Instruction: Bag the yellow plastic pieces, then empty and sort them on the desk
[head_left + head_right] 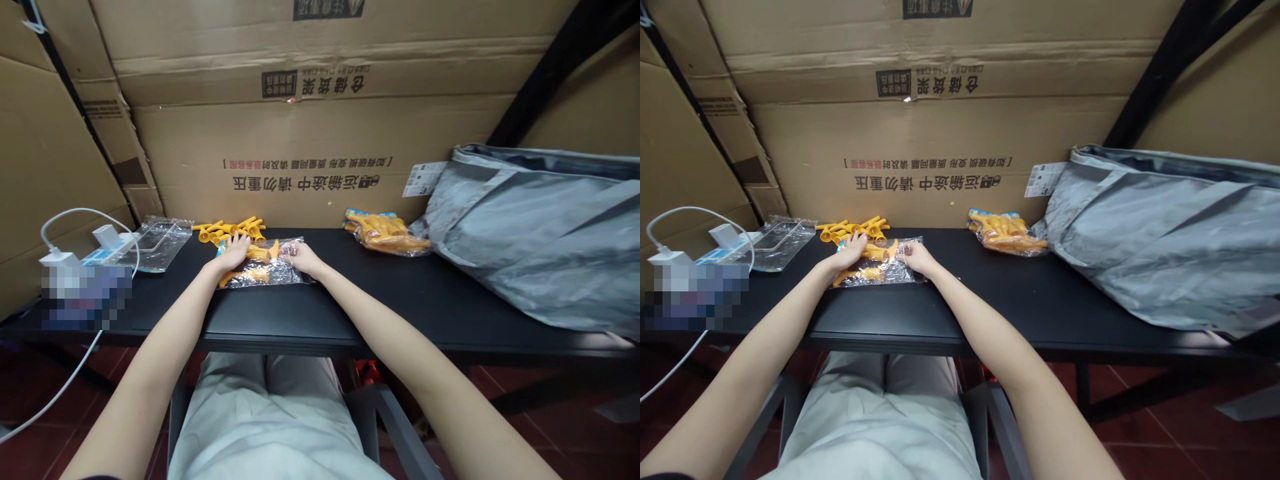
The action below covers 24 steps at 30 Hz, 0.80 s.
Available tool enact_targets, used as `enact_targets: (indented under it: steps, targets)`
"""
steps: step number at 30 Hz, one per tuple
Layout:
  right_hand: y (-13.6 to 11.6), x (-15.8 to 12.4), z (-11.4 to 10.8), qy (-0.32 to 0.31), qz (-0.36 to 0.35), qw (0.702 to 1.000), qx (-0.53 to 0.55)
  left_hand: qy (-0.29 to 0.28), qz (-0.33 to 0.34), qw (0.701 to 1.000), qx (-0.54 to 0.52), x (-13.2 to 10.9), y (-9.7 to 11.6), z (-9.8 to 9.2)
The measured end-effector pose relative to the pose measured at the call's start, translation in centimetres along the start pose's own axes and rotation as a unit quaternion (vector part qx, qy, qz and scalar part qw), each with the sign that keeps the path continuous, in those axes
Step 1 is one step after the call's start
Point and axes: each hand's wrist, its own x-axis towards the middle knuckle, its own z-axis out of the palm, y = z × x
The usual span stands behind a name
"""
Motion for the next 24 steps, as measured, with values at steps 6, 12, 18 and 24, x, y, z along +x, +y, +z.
enact_targets:
  steps: [6, 12, 18, 24]
  targets:
    - [-1.2, -0.2, -1.5, 0.03, 0.021, 0.997, -0.073, -0.015, -0.002, 0.988, 0.153, -0.6, 0.6, 0.1]
    - [-1.5, 1.6, -3.2, 0.218, -0.037, 0.96, -0.171, -0.015, 0.007, 0.981, 0.192, -0.8, 0.4, 0.6]
    - [-3.0, 4.9, -1.7, 0.135, -0.059, 0.955, -0.256, -0.021, 0.006, 0.981, 0.193, -1.1, 0.7, 0.4]
    - [-4.4, 7.0, 0.7, 0.013, -0.026, 0.927, -0.375, -0.016, 0.011, 0.982, 0.188, -0.9, 0.6, 0.5]
